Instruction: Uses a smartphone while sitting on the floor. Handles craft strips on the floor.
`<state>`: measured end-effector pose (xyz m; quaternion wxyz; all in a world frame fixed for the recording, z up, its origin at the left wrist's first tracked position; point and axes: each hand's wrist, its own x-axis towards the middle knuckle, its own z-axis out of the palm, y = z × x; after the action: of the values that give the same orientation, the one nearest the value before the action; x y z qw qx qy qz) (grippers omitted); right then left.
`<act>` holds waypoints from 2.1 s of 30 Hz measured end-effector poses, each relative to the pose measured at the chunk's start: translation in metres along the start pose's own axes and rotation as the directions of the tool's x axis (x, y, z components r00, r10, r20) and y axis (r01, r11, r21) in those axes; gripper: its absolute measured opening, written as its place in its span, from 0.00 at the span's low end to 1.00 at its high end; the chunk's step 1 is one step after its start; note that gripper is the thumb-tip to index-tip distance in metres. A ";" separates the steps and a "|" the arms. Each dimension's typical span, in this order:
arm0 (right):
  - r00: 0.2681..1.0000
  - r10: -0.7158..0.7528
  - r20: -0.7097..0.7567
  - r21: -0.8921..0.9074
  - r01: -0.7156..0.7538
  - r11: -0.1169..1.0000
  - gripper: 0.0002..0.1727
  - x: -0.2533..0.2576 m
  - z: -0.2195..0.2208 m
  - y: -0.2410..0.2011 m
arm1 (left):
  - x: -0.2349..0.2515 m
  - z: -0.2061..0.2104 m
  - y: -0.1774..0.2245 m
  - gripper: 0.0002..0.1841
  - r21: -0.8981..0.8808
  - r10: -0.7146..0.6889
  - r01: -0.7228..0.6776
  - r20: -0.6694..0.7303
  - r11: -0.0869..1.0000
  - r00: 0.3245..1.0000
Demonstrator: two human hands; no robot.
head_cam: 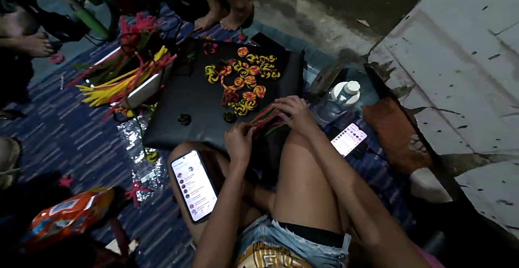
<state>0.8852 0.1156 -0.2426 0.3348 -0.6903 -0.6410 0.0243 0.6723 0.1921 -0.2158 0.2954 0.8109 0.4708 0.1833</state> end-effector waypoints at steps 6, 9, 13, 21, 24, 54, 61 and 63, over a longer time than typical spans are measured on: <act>0.945 -0.257 0.205 0.141 0.231 0.963 0.12 -0.036 -0.056 -0.036 | -0.054 -0.078 -0.005 0.09 -0.288 0.154 -0.029 0.421 0.957 0.894; 0.859 -0.450 0.244 0.128 0.432 0.893 0.12 -0.067 -0.090 -0.078 | -0.101 -0.098 -0.012 0.10 -0.545 0.259 0.215 0.663 0.811 0.703; 0.788 -0.585 0.194 -0.015 0.599 0.801 0.15 -0.090 -0.105 -0.106 | -0.133 -0.088 -0.026 0.08 -0.562 0.350 0.584 0.826 0.586 0.442; 0.762 -0.643 0.084 -0.111 0.648 0.753 0.12 -0.090 -0.104 -0.107 | -0.149 -0.077 -0.026 0.08 -0.483 0.408 0.821 0.845 0.306 0.345; 0.769 -0.634 0.078 -0.147 0.638 0.756 0.12 -0.093 -0.100 -0.110 | -0.153 -0.088 -0.027 0.06 -0.488 0.251 0.746 0.873 0.453 0.419; -0.038 -0.480 0.877 0.291 -0.753 0.591 0.19 -0.101 -0.075 -0.146 | -0.219 -0.140 -0.055 0.13 -0.005 0.697 -0.721 0.257 0.693 0.669; 0.440 -0.317 0.840 0.474 -0.310 0.825 0.36 -0.088 -0.057 -0.147 | -0.233 -0.126 -0.073 0.09 0.051 0.593 -0.602 0.120 0.797 0.796; 0.681 -0.283 0.675 0.384 0.003 0.923 0.38 -0.080 -0.034 -0.156 | -0.237 -0.123 -0.076 0.09 0.017 0.593 -0.598 0.105 0.801 0.798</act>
<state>0.7512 0.0216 -0.1710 0.1758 -0.5003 -0.7580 0.3797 0.4360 0.0515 -0.1766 0.2249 0.9324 0.1821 0.2165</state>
